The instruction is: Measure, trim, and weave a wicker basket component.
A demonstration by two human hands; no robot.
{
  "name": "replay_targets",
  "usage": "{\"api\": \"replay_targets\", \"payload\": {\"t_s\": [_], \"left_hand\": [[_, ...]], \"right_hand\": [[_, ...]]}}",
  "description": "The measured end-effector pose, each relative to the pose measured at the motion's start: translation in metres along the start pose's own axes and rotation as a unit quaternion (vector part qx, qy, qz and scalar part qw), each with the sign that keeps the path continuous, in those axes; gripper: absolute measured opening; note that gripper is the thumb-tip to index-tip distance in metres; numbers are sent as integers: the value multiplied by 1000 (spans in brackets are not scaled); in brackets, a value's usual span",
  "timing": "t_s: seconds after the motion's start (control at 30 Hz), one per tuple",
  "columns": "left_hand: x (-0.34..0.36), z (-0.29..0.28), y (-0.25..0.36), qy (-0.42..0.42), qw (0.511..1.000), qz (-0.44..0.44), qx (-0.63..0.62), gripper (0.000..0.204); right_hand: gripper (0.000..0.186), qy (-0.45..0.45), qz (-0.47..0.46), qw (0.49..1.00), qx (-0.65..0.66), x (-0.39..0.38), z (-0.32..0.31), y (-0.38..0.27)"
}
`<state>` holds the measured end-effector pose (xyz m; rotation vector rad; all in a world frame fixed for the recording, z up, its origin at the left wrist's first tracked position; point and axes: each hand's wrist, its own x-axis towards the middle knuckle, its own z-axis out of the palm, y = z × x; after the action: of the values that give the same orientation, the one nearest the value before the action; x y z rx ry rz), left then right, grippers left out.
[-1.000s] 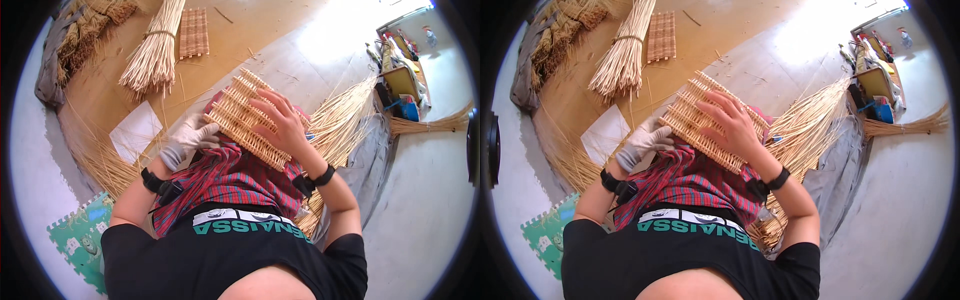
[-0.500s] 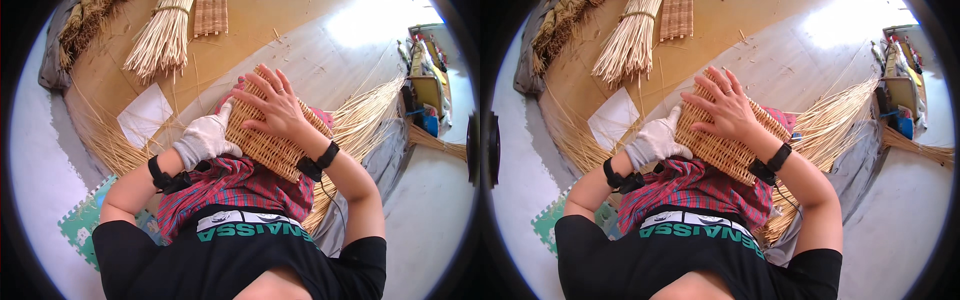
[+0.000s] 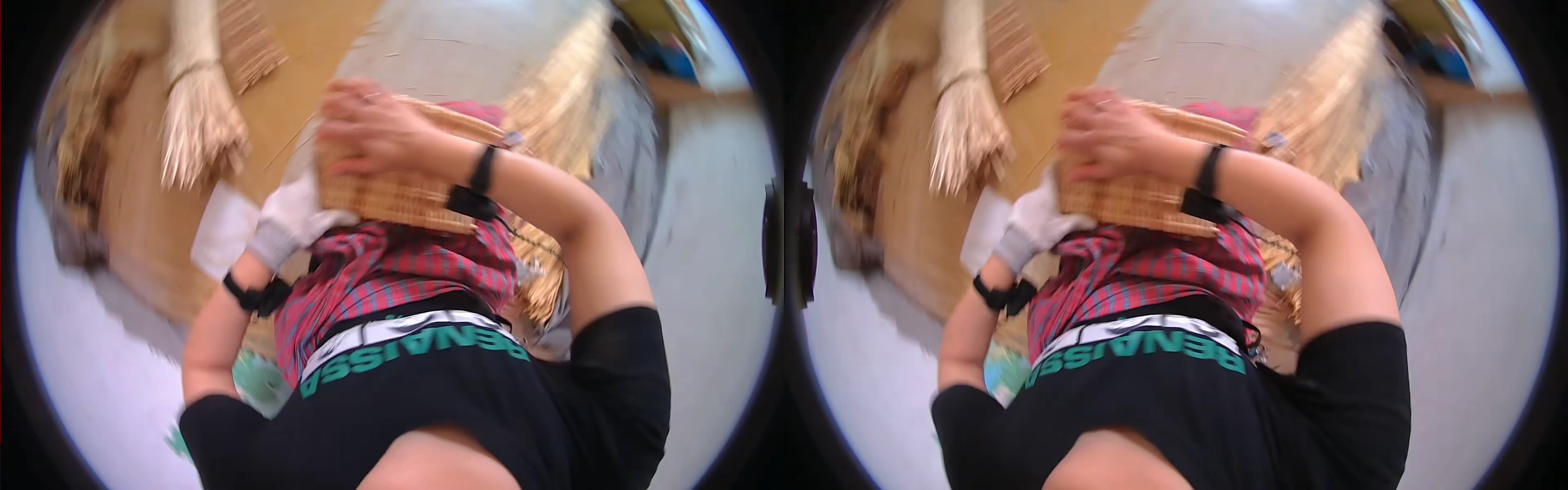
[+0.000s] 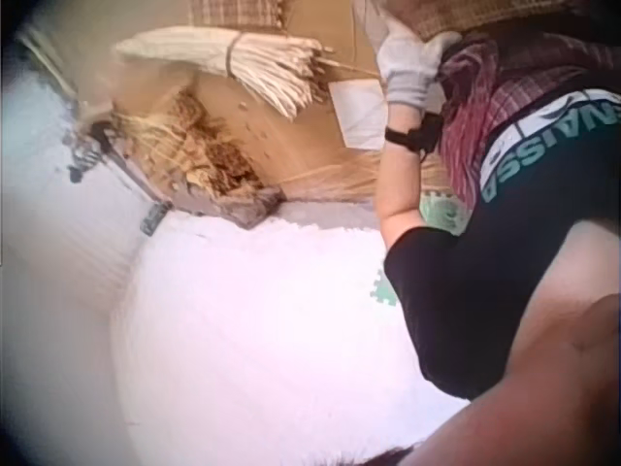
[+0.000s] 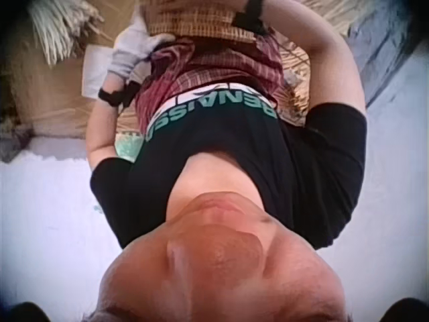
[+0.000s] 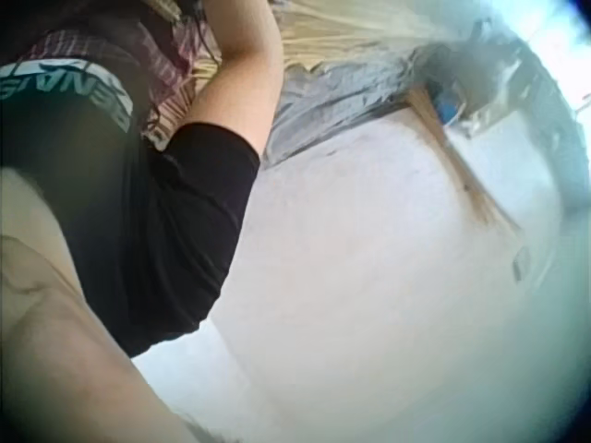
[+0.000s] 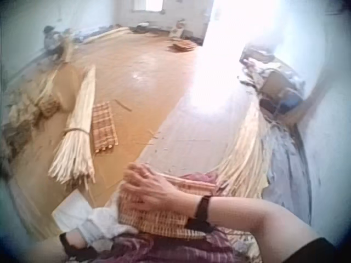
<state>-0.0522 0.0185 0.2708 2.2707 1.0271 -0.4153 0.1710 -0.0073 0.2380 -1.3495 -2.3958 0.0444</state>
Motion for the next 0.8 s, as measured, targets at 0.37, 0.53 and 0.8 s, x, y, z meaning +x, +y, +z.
{"api": "replay_targets", "payload": {"t_s": [0.37, 0.53, 0.8], "left_hand": [[-39, 68, 5, 162, 977, 0, -136, 112], [-35, 66, -25, 147, 987, -42, -45, 116], [-35, 48, -11, 102, 989, -29, -107, 110]], "right_hand": [[40, 334, 380, 822, 262, -292, -104, 10], [32, 48, 798, 594, 86, -542, 63, -66], [20, 34, 801, 548, 240, -554, 217, -166]]}}
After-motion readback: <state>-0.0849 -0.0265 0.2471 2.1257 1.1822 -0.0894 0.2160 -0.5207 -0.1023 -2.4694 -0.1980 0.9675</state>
